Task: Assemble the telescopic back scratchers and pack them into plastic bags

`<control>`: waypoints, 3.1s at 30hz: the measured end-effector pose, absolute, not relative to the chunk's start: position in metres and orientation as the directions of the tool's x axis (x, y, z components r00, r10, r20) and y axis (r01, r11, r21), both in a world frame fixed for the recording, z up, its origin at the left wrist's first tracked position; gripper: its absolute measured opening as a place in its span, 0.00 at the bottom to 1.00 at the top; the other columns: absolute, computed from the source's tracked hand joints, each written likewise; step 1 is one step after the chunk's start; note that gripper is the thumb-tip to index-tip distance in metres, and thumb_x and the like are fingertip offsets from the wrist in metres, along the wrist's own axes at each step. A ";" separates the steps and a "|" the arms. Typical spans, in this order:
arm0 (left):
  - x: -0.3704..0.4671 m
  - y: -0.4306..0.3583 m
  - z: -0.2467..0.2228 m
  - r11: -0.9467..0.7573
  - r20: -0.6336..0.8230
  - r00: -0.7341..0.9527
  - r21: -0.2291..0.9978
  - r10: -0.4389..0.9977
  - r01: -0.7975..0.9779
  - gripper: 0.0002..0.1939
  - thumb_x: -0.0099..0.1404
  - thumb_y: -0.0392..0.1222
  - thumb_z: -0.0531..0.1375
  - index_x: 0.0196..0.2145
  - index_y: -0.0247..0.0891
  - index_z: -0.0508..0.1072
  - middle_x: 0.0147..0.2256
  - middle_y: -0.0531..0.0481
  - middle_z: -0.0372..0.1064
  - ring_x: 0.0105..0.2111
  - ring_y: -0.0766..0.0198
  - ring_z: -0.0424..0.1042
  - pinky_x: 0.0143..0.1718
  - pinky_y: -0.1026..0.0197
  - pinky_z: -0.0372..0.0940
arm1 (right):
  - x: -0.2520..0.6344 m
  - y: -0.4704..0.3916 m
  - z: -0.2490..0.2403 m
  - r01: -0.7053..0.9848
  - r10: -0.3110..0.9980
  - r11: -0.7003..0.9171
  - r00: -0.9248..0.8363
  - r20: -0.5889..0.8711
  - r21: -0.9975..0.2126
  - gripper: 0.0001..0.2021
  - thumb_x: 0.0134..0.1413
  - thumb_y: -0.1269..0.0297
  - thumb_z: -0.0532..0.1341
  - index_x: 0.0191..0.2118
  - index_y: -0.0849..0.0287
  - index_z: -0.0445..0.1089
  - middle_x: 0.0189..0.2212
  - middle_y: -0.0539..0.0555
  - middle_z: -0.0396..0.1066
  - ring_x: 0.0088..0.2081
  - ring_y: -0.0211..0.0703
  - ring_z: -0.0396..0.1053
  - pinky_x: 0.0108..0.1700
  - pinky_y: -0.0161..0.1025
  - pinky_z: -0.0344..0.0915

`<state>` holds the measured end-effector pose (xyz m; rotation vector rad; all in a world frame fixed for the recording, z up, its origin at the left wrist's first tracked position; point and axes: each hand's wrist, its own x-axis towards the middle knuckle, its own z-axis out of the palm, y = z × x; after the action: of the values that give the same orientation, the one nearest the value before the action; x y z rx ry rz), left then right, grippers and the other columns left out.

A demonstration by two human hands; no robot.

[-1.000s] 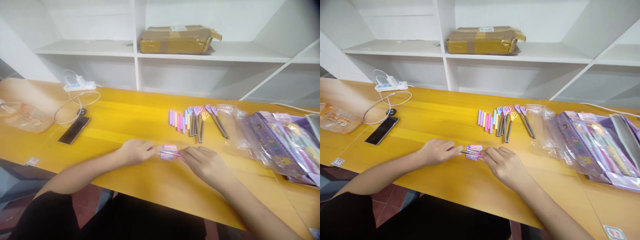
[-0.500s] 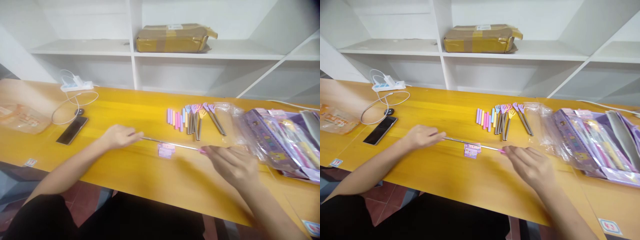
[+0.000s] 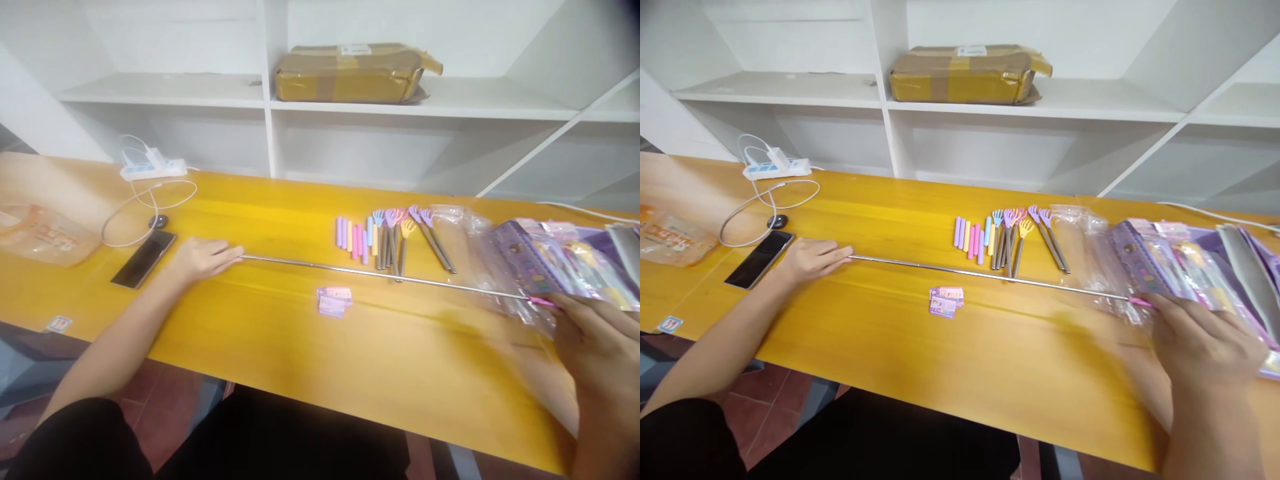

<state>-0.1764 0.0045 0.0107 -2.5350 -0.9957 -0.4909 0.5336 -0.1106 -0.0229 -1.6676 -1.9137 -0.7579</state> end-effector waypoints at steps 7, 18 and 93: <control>-0.179 0.010 0.003 -0.713 0.505 0.689 -0.187 0.520 0.675 0.10 0.76 0.50 0.62 0.45 0.43 0.80 0.32 0.51 0.79 0.30 0.64 0.78 0.31 0.62 0.67 | 0.527 -0.106 -0.049 0.986 0.728 0.159 -0.147 0.670 0.043 0.13 0.68 0.55 0.59 0.43 0.54 0.79 0.34 0.56 0.79 0.34 0.42 0.75 0.30 0.36 0.63; -0.172 0.007 -0.004 -0.739 0.448 0.670 -0.028 0.592 0.673 0.17 0.78 0.53 0.58 0.46 0.41 0.82 0.34 0.49 0.82 0.32 0.62 0.80 0.35 0.61 0.71 | 0.525 -0.107 -0.051 0.982 0.777 0.152 -0.050 0.627 -0.109 0.11 0.67 0.57 0.58 0.43 0.53 0.76 0.37 0.59 0.78 0.39 0.49 0.78 0.37 0.41 0.67; -0.018 -0.044 -0.022 -0.840 0.595 0.680 -0.015 0.429 0.543 0.14 0.78 0.35 0.55 0.55 0.42 0.77 0.35 0.50 0.79 0.30 0.68 0.76 0.28 0.66 0.63 | 0.306 -0.089 -0.013 0.779 0.642 0.607 -0.598 0.480 0.159 0.17 0.65 0.79 0.55 0.53 0.59 0.73 0.40 0.55 0.78 0.28 0.40 0.63 0.33 0.42 0.55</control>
<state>-0.0175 -0.0443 -0.0216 -2.7016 -0.7897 -0.8838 0.3057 -0.0893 -0.0125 -1.1388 -2.4601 -0.5040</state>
